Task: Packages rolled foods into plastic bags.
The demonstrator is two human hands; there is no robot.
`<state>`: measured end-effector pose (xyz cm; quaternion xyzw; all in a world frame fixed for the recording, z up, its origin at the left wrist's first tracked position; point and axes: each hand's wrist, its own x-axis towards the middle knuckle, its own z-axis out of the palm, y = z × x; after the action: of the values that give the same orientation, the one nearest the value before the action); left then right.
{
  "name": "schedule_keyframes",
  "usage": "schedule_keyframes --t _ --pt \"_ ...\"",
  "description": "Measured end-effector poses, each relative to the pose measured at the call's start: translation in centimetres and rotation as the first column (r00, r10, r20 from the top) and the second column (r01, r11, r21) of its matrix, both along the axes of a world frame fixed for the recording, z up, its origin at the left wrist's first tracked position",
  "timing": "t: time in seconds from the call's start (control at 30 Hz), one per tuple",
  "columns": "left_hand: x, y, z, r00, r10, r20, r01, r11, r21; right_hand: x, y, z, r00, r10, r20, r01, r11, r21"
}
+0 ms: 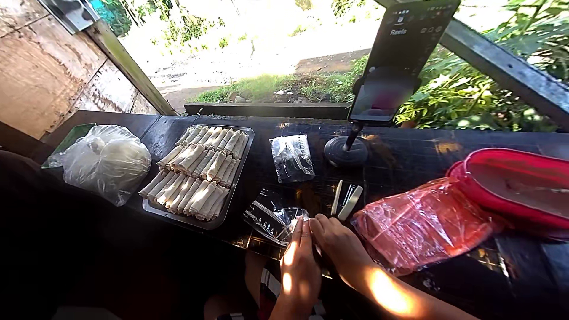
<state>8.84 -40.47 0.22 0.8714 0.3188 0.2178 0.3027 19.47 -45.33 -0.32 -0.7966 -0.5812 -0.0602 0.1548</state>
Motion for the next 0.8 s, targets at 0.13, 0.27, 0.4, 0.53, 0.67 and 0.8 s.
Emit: schedule_keyframes --t 0.13,0.27,0.4,0.53,0.67,0.8 --pt "-0.5 0.3 0.1 0.987 0.043 0.153 -0.019 0.987 -0.158 0.3 -0.1 1.0 0.956 0.054 -0.29 -0.088 0.991 -0.105" --pt "-1.1 1.6 1.0 0.949 0.144 0.279 -0.007 0.899 -0.438 1.0 -0.7 0.2 0.838 0.205 -0.506 -0.168 0.979 0.119" --pt "-1.2 2.2 1.7 0.904 0.19 0.382 0.023 0.873 -0.487 1.2 -1.5 -0.8 0.637 0.349 -0.688 -0.115 0.925 0.363" --pt "-0.9 1.9 1.7 0.89 0.188 0.415 0.079 0.834 -0.547 0.4 -1.4 0.5 0.141 0.085 -0.986 0.262 0.958 0.119" --pt "-1.0 1.3 1.2 0.902 0.157 0.402 0.075 0.86 -0.505 0.5 -1.0 1.4 -0.246 -0.011 -0.969 0.389 0.915 -0.109" --pt "-1.3 1.4 0.4 0.946 0.042 0.321 0.04 0.969 -0.245 0.2 -0.9 1.7 -0.281 0.018 -0.96 0.475 0.871 -0.123"
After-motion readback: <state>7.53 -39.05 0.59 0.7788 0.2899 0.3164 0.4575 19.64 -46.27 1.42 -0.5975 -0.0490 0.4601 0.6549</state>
